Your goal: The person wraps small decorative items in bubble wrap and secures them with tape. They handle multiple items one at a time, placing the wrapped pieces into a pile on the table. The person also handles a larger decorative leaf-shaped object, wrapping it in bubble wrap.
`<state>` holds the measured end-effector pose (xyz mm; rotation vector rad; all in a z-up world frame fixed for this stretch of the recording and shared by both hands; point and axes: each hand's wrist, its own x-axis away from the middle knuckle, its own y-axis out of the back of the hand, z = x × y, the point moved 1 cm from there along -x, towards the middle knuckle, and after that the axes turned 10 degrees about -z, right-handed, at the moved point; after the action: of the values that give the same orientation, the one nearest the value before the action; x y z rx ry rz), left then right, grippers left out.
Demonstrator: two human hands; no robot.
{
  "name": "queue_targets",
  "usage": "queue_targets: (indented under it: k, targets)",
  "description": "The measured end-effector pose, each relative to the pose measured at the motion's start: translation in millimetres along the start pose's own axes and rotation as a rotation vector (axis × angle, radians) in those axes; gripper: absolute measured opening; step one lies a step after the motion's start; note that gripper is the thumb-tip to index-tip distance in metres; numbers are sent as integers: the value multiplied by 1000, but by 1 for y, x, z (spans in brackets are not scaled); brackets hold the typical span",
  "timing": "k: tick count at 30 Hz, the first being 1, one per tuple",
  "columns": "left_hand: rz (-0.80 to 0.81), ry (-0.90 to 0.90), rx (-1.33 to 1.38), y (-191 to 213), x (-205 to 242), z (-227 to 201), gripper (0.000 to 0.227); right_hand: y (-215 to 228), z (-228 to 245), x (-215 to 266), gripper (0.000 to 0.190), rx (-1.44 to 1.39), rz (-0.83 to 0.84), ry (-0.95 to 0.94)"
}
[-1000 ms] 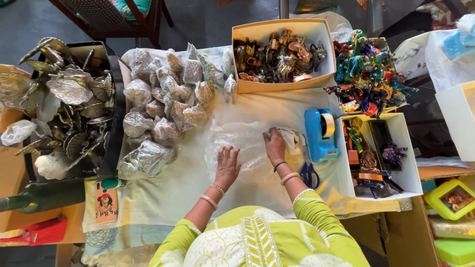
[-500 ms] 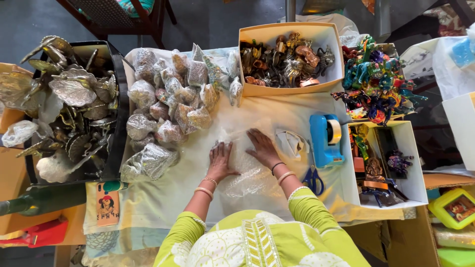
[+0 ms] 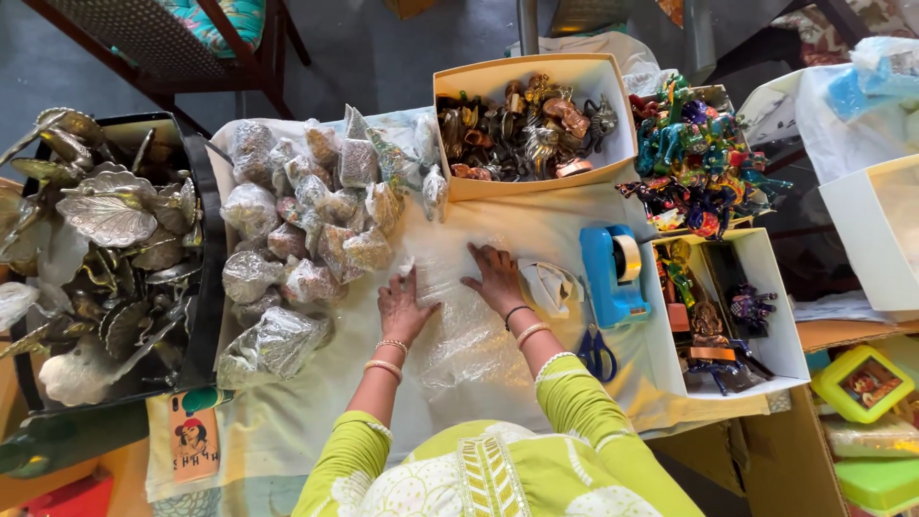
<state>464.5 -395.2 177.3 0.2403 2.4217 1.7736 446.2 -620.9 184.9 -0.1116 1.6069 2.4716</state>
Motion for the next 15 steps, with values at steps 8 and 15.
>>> queue_targets:
  k: [8,15]
  targets:
    - [43,36,68,-5,4,2,110,-6,-3,18,74,-86,-62,-35]
    - [-239,7,330,-20,36,3,86,38,19,128,71,-122,-105,305]
